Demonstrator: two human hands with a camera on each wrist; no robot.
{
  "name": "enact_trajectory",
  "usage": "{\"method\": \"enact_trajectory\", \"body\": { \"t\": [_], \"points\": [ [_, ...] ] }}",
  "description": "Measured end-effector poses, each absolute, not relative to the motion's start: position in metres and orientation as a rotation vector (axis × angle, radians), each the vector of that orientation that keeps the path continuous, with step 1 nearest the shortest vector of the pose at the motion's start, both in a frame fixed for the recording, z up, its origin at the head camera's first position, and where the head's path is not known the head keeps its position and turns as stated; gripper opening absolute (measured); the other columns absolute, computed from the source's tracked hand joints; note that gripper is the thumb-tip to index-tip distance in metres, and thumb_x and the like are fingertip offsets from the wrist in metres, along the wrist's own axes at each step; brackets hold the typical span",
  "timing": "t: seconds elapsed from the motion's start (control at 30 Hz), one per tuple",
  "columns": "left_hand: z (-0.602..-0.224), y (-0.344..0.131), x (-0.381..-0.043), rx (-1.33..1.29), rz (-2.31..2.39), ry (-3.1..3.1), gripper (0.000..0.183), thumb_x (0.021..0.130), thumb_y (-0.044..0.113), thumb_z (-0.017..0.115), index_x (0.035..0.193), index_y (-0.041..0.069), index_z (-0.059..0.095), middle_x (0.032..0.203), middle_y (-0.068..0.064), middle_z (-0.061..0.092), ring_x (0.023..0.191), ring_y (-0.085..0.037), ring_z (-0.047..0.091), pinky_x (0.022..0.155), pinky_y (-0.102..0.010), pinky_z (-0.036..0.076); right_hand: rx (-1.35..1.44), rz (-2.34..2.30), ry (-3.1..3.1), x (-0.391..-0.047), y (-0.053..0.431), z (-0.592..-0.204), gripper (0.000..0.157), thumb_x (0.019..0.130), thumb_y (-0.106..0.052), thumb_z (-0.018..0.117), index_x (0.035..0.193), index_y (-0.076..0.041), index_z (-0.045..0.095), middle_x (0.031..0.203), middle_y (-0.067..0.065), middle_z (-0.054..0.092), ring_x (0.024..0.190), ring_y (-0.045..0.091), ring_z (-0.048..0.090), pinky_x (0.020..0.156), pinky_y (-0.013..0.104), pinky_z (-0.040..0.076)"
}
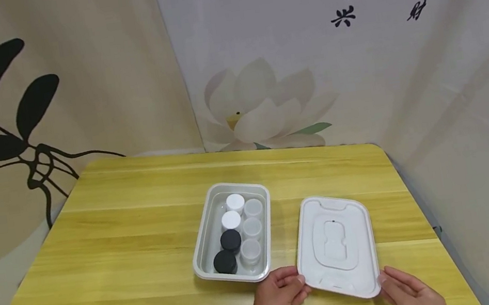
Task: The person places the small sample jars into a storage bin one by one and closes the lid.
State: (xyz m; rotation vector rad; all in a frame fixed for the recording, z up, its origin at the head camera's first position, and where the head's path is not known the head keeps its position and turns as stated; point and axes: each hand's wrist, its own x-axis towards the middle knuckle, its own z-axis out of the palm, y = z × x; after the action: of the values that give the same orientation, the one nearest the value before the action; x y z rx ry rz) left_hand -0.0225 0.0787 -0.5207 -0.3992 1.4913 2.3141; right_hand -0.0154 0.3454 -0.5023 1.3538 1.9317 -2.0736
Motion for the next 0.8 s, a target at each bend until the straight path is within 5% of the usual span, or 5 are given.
{"method": "enact_trajectory", "body": {
  "t": [0.27,0.43,0.8],
  "points": [
    [-0.508,0.076,-0.015,-0.258,2.274,1.485,0.027,0.095,0.007,0.076,0.118,-0.008,0.073,0.091,-0.015,0.080,0.080,-0.014,0.078,0.072,-0.021,0.063,1.356,-1.942,2.094,-0.008,0.350,-0.482,0.032,0.087,-0.021,0.090,0.077,-0.048,0.075,0.073,-0.026,0.072,0.072,-0.006,0.071,0.068,0.018,0.062],
    [-0.497,0.074,-0.010,-0.200,2.259,1.450,0.022,0.095,0.007,0.075,0.113,-0.004,0.078,0.088,-0.017,0.080,0.076,-0.009,0.076,0.072,-0.018,0.062,1.370,-1.929,2.133,-0.003,0.354,-0.467,0.025,0.086,-0.030,0.090,0.091,-0.049,0.076,0.077,-0.029,0.071,0.071,-0.008,0.070,0.063,0.016,0.060],
    [-0.462,0.055,-0.014,-0.101,2.318,1.442,0.024,0.093,0.005,0.074,0.113,-0.008,0.077,0.084,-0.019,0.079,0.071,-0.006,0.075,0.069,-0.017,0.061,1.236,-2.104,2.287,-0.007,0.327,-0.431,0.037,0.090,-0.008,0.085,0.125,-0.018,0.078,0.081,-0.024,0.077,0.077,-0.007,0.074,0.064,0.015,0.060]
  ]
}}
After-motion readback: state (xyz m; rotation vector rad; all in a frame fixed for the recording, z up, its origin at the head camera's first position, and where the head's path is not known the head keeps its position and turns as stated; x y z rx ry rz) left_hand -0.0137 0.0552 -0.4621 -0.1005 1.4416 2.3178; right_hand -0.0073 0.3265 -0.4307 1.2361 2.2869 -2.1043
